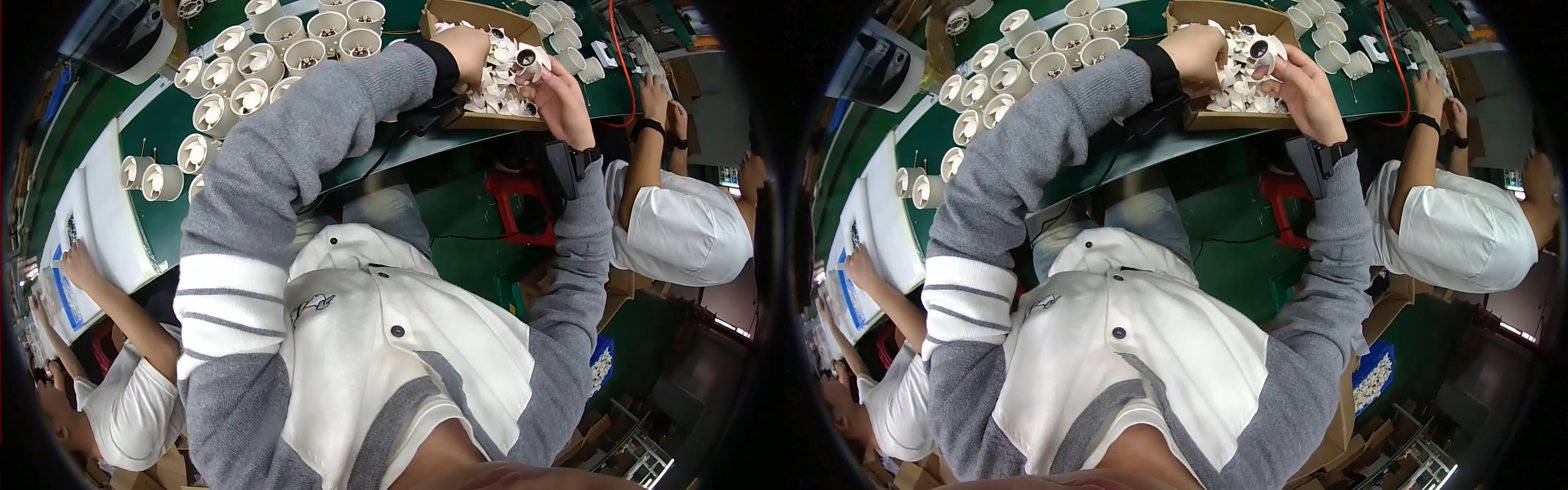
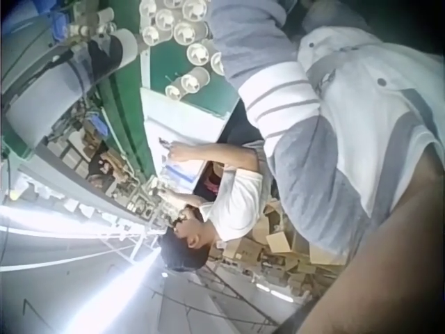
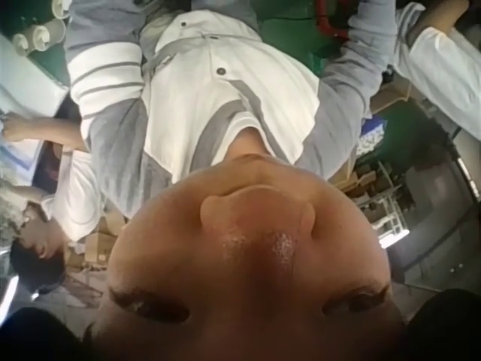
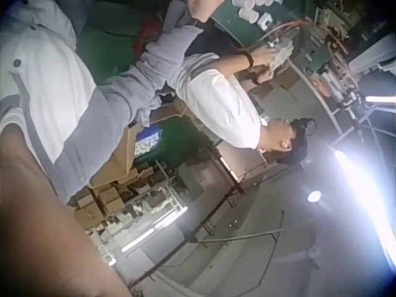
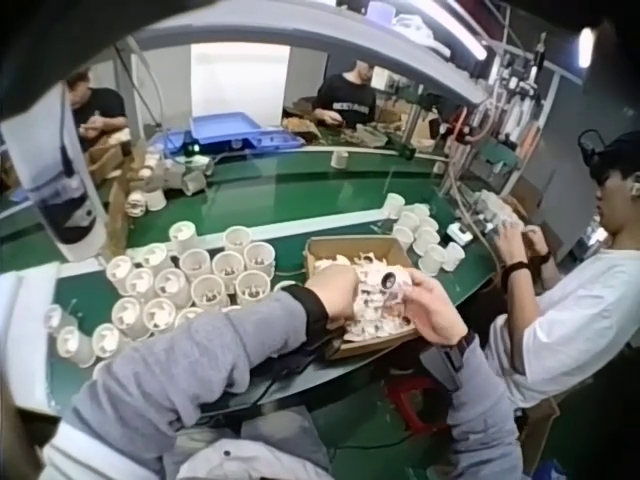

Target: The person picks up fan blades from a box, inserts them into fan housings, and presses them down. This process is repeated multiple times before the person moves the box of fan blades to the side.

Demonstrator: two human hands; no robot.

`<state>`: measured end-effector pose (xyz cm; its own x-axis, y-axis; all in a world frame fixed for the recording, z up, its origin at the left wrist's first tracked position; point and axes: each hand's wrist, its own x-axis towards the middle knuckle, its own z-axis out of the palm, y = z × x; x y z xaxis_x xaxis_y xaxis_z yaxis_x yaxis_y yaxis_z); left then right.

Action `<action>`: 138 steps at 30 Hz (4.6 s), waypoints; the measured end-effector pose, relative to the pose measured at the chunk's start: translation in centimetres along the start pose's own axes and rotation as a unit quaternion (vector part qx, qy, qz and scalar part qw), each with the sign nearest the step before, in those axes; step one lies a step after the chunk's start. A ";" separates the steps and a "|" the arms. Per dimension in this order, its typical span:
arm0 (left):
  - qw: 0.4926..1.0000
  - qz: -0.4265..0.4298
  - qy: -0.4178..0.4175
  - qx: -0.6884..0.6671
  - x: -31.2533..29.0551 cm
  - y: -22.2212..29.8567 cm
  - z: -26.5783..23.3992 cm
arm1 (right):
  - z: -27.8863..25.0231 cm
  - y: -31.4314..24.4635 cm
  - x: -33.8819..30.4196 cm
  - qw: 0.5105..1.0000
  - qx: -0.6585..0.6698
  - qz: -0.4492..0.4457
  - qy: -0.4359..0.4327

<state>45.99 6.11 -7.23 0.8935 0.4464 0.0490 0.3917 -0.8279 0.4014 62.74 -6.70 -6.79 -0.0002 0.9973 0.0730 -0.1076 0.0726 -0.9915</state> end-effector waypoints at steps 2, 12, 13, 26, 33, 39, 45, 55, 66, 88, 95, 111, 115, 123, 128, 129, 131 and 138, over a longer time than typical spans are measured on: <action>0.997 0.054 0.056 -0.024 -0.4 -0.1 -0.2 | 0.2 0.9 -0.3 0.995 0.099 -0.023 -0.018; 0.961 0.083 0.180 -0.190 -2.7 -0.5 -2.4 | 2.6 1.8 1.6 0.988 0.127 -0.030 0.077; 0.976 0.066 0.157 -0.132 -2.2 -1.0 -1.6 | 3.0 1.8 2.2 0.988 0.129 -0.014 0.088; 0.987 -0.002 0.013 0.162 -1.3 2.0 1.6 | 3.1 2.2 3.0 0.956 0.178 0.103 0.211; 0.945 0.016 0.022 0.326 -1.3 4.2 1.9 | 1.4 0.5 1.5 0.962 0.146 0.090 0.211; 0.979 0.074 0.094 0.162 -3.0 2.2 -0.7 | 1.6 0.3 -0.2 0.966 0.165 0.027 0.195; 0.941 0.138 0.294 -0.096 -8.8 2.0 -4.7 | 8.9 -0.2 -1.6 0.951 0.229 -0.183 0.102; 0.780 0.039 0.408 -0.473 -20.0 3.9 -6.2 | 18.4 1.3 -1.3 0.923 0.307 -0.221 -0.070; 0.801 0.025 0.343 -0.491 -25.1 -0.6 -4.8 | 22.2 4.0 -1.4 0.919 0.372 -0.087 -0.099; 0.986 -0.026 0.158 -0.039 -18.0 -7.2 -6.7 | 15.6 -1.0 5.6 0.803 -0.553 -0.186 -0.120; 0.995 0.017 0.101 0.020 -16.1 -6.6 -7.3 | 15.2 0.1 7.4 0.718 -0.641 -0.195 -0.191; 0.990 0.055 -0.006 0.127 -13.5 -7.1 -6.1 | 15.6 2.0 8.0 0.651 -0.703 -0.200 -0.205; 0.986 0.069 0.060 0.140 -13.7 -6.7 -5.5 | 15.1 1.4 7.3 0.651 -0.716 -0.182 -0.176; 0.975 0.120 0.061 0.177 -13.8 -6.7 -6.9 | 5.7 -3.3 5.6 0.745 -0.647 -0.128 -0.097; 0.978 0.167 0.102 0.075 -8.0 -1.7 -6.7 | -3.9 0.7 9.7 0.726 -0.670 -0.092 -0.123; 0.961 0.220 0.169 0.025 -5.9 -1.9 -5.7 | -3.8 0.9 10.1 0.731 -0.647 -0.141 -0.165; 0.962 0.210 0.155 0.075 -1.2 -1.9 -4.0 | -3.6 1.2 10.1 0.715 -0.671 -0.116 -0.162; 0.972 0.204 0.019 0.118 6.5 -3.0 -0.5 | -3.6 1.3 9.0 0.725 -0.681 0.029 -0.100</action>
<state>50.55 11.69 -7.61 0.9780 0.0732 0.1956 0.0501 -0.9915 0.1203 66.17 2.40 -7.78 -0.1239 0.9879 -0.0936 0.9796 0.1067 -0.1705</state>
